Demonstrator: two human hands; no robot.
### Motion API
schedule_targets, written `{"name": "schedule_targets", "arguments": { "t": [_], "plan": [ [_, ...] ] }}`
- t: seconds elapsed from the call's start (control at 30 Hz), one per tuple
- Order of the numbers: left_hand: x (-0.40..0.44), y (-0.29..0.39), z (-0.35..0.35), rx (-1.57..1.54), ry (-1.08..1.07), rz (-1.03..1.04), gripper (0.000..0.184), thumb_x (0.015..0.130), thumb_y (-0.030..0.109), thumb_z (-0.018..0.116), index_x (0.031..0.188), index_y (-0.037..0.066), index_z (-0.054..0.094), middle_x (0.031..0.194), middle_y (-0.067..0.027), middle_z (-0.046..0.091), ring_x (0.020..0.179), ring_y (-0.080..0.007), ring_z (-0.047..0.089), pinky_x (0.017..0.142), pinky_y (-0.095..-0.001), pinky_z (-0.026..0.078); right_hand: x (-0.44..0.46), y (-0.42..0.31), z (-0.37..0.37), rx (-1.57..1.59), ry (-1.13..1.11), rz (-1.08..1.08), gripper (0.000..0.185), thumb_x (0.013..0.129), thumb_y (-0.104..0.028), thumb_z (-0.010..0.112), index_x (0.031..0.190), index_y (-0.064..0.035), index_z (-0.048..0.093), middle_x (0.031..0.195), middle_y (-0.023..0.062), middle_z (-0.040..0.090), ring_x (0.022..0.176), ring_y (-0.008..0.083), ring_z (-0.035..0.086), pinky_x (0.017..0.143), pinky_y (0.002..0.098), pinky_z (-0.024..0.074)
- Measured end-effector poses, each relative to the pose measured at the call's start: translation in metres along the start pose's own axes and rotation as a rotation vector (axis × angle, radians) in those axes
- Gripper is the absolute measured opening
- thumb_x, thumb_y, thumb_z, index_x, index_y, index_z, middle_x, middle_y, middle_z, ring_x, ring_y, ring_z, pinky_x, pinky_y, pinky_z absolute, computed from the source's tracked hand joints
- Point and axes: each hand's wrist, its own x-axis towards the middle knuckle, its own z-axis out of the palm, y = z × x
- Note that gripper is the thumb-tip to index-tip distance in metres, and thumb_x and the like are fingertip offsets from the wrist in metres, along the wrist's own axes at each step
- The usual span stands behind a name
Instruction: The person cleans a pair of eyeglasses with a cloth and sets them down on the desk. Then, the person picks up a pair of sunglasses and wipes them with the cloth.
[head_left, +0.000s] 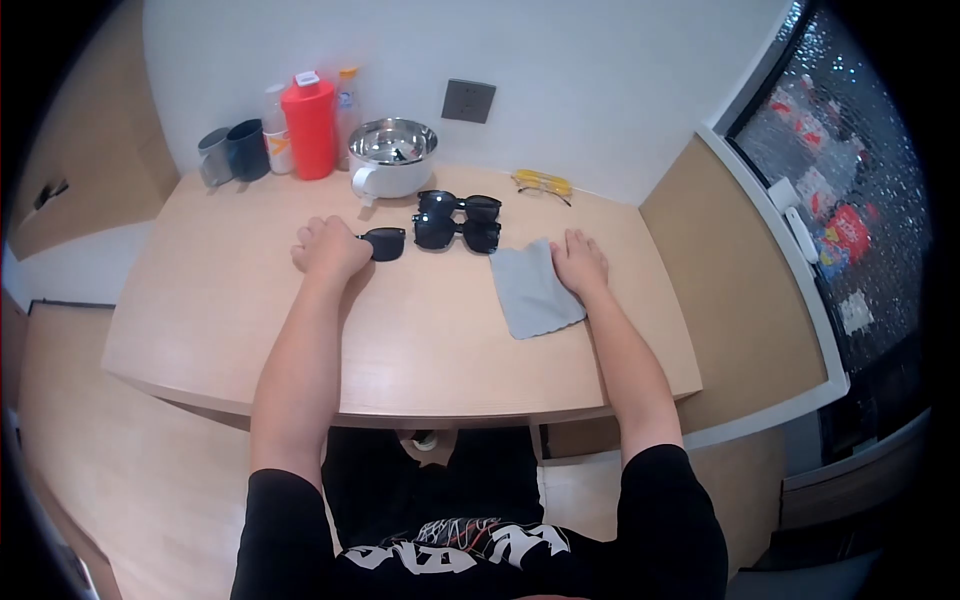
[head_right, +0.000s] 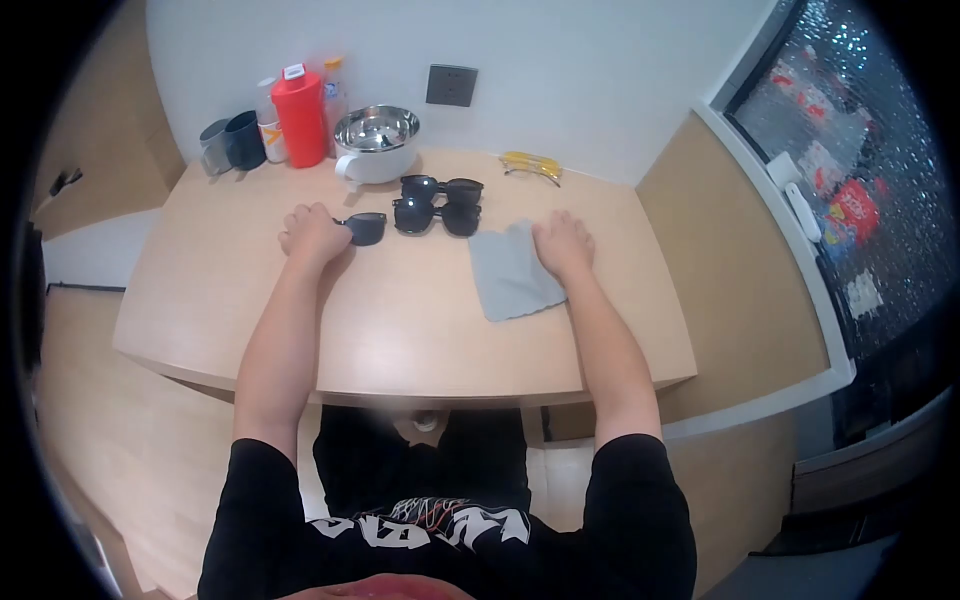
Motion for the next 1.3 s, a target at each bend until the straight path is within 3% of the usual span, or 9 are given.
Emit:
{"name": "schedule_targets", "arguments": {
  "t": [0.27, 0.37, 0.57, 0.77, 0.87, 0.93, 1.07, 1.17, 1.3],
  "plan": [
    [-0.016, 0.004, -0.014, 0.046, -0.055, 0.086, 0.042, 0.077, 0.021, 0.066, 0.116, 0.005, 0.065, 0.128, -0.014, 0.057, 0.124, -0.0302, 0.048, 0.101, -0.0436, 0.037, -0.017, 0.014, 0.001, 0.265, 0.184, -0.111, 0.044, 0.094, -0.041, 0.052, 0.123, -0.0086, 0.062, 0.118, 0.0162, 0.064, 0.114, 0.0346, 0.058, 0.099, 0.0423, 0.0443],
    [-0.014, 0.002, -0.011, 0.044, -0.072, 0.172, 0.038, 0.076, 0.02, 0.066, 0.111, 0.005, 0.067, 0.118, -0.0147, 0.063, 0.116, -0.0325, 0.055, 0.098, -0.044, 0.04, -0.022, 0.011, -0.001, 0.369, 0.175, -0.156, 0.042, 0.096, -0.036, 0.054, 0.119, -0.0034, 0.065, 0.128, 0.0158, 0.061, 0.12, 0.0322, 0.056, 0.103, 0.0385, 0.0431],
    [-0.026, 0.013, -0.017, 0.081, -0.078, 0.231, 0.03, 0.074, 0.016, 0.067, 0.102, 0.004, 0.065, 0.103, -0.0157, 0.068, 0.103, -0.0323, 0.063, 0.092, -0.0425, 0.044, -0.019, 0.016, 0.007, 0.358, 0.093, -0.278, 0.041, 0.093, -0.035, 0.056, 0.121, -0.0059, 0.064, 0.126, 0.0161, 0.061, 0.119, 0.0339, 0.055, 0.103, 0.0404, 0.0422],
    [-0.023, 0.008, -0.003, -0.549, -0.081, 0.312, 0.034, 0.071, 0.023, 0.071, 0.096, 0.003, 0.062, 0.087, -0.0145, 0.068, 0.084, -0.027, 0.066, 0.075, -0.0377, 0.05, -0.022, 0.007, -0.009, 0.591, -0.005, -0.407, 0.035, 0.093, -0.025, 0.055, 0.117, -0.0022, 0.064, 0.128, 0.0192, 0.06, 0.12, 0.037, 0.053, 0.105, 0.0413, 0.0409],
    [-0.025, 0.012, 0.011, -0.665, 0.013, 0.356, 0.032, 0.076, 0.015, 0.072, 0.102, 0.002, 0.059, 0.081, -0.0085, 0.064, 0.08, -0.0172, 0.064, 0.068, -0.0319, 0.051, -0.023, 0.003, -0.004, 0.671, -0.005, -0.498, 0.031, 0.09, -0.021, 0.057, 0.111, 0.0007, 0.066, 0.121, 0.0212, 0.063, 0.114, 0.0379, 0.057, 0.101, 0.0412, 0.0431],
    [-0.023, 0.012, 0.022, -0.764, -0.044, 0.384, 0.034, 0.075, 0.02, 0.074, 0.1, 0.001, 0.061, 0.082, -0.0106, 0.066, 0.08, -0.0196, 0.065, 0.071, -0.0331, 0.051, -0.038, -0.006, -0.008, 0.59, 0.014, -0.535, 0.029, 0.089, -0.015, 0.057, 0.111, 0.0014, 0.065, 0.116, 0.0211, 0.065, 0.109, 0.038, 0.06, 0.098, 0.0408, 0.0453],
    [-0.036, 0.021, 0.018, -0.91, -0.22, 0.367, 0.032, 0.08, 0.02, 0.075, 0.1, -0.001, 0.062, 0.083, -0.0094, 0.066, 0.078, -0.0155, 0.064, 0.07, -0.0313, 0.051, -0.051, -0.025, -0.036, 0.655, -0.145, -0.605, 0.03, 0.088, 0.0, 0.053, 0.116, 0.0029, 0.062, 0.117, 0.0177, 0.065, 0.106, 0.0264, 0.061, 0.096, 0.0329, 0.0466],
    [-0.039, 0.023, 0.027, -0.982, -0.154, 0.454, 0.026, 0.085, 0.017, 0.074, 0.099, 0.0, 0.061, 0.083, -0.0045, 0.065, 0.069, -0.0099, 0.061, 0.061, -0.0264, 0.05, -0.048, -0.016, -0.012, 0.849, -0.12, -0.382, 0.035, 0.085, 0.003, 0.046, 0.117, 0.0014, 0.062, 0.112, 0.0119, 0.066, 0.106, 0.0211, 0.061, 0.093, 0.0307, 0.0469],
    [-0.04, 0.024, 0.029, -1.109, -0.205, 0.467, 0.027, 0.088, 0.018, 0.072, 0.103, -0.001, 0.062, 0.088, -0.0051, 0.066, 0.076, -0.0107, 0.061, 0.066, -0.0268, 0.051, -0.04, -0.01, -0.002, 1.081, -0.005, -0.316, 0.039, 0.08, 0.007, 0.042, 0.112, 0.0007, 0.063, 0.105, 0.0098, 0.067, 0.097, 0.0185, 0.062, 0.089, 0.03, 0.0488]
  ]
}}
